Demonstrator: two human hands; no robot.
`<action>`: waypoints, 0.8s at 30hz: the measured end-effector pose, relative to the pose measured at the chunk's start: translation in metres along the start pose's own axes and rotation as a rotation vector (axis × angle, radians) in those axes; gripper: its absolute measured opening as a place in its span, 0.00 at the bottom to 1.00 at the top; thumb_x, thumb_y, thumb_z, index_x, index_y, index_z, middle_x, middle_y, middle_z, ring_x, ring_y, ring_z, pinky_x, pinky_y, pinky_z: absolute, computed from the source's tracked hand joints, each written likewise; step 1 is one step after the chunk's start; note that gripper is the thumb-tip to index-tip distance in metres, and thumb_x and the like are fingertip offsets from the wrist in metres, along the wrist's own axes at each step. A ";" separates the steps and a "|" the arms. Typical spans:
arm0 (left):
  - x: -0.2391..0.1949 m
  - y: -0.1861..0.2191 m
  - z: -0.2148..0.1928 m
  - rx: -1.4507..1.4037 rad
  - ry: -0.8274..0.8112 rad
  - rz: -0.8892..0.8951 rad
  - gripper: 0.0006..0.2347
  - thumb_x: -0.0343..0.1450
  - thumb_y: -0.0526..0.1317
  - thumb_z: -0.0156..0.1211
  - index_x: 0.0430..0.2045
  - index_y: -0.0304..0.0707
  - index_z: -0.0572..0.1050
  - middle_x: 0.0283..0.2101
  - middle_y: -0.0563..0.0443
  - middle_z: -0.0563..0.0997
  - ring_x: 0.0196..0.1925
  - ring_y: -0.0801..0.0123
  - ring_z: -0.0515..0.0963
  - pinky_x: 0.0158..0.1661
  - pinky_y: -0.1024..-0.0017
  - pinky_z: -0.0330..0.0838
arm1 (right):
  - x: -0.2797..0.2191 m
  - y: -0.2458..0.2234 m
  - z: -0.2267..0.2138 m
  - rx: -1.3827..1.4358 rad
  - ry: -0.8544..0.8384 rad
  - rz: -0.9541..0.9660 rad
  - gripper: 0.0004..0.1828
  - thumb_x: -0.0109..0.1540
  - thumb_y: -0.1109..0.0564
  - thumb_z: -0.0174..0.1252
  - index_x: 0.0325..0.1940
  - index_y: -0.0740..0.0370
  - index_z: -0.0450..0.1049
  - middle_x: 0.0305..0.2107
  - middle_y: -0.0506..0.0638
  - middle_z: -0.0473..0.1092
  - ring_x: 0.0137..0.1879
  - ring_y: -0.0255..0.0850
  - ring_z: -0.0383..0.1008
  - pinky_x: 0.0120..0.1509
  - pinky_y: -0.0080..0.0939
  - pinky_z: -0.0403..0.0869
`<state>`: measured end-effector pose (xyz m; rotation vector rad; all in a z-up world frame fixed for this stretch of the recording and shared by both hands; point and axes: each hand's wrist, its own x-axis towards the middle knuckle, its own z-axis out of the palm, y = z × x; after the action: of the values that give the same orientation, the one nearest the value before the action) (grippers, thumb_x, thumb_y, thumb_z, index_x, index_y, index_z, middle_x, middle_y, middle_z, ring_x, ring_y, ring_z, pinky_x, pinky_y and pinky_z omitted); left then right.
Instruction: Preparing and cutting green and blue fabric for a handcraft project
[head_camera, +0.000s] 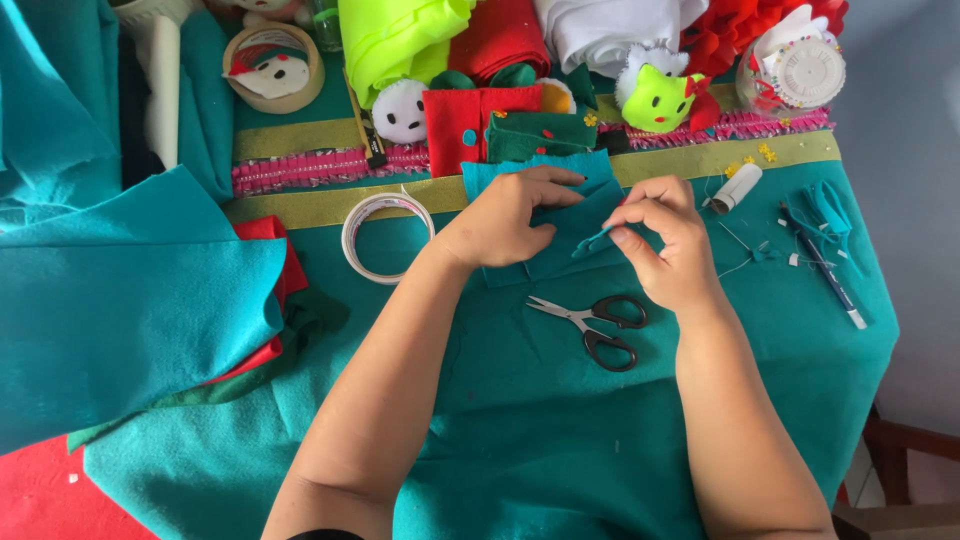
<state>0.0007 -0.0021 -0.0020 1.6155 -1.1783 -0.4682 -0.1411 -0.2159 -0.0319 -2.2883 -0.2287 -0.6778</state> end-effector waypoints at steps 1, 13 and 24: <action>-0.001 0.003 -0.001 0.002 -0.004 0.021 0.18 0.63 0.20 0.62 0.48 0.24 0.81 0.57 0.27 0.78 0.59 0.29 0.78 0.56 0.43 0.76 | -0.001 0.002 -0.001 -0.004 -0.015 -0.019 0.02 0.69 0.58 0.61 0.43 0.55 0.79 0.46 0.48 0.66 0.51 0.48 0.64 0.59 0.45 0.67; -0.003 0.000 0.004 -0.053 -0.096 -0.073 0.14 0.63 0.35 0.62 0.42 0.37 0.85 0.59 0.34 0.78 0.62 0.32 0.77 0.55 0.38 0.75 | 0.005 -0.004 0.009 -0.171 -0.026 -0.095 0.03 0.68 0.59 0.62 0.40 0.55 0.74 0.63 0.49 0.64 0.62 0.51 0.58 0.68 0.52 0.59; 0.004 -0.017 0.010 0.082 0.050 0.050 0.08 0.68 0.38 0.68 0.33 0.30 0.85 0.49 0.29 0.82 0.54 0.33 0.81 0.51 0.45 0.79 | 0.005 -0.003 0.014 -0.185 0.025 -0.044 0.05 0.68 0.58 0.64 0.43 0.55 0.72 0.59 0.48 0.64 0.62 0.53 0.62 0.66 0.54 0.62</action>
<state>0.0029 -0.0105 -0.0201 1.6537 -1.2111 -0.3493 -0.1318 -0.2041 -0.0355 -2.4553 -0.2131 -0.7778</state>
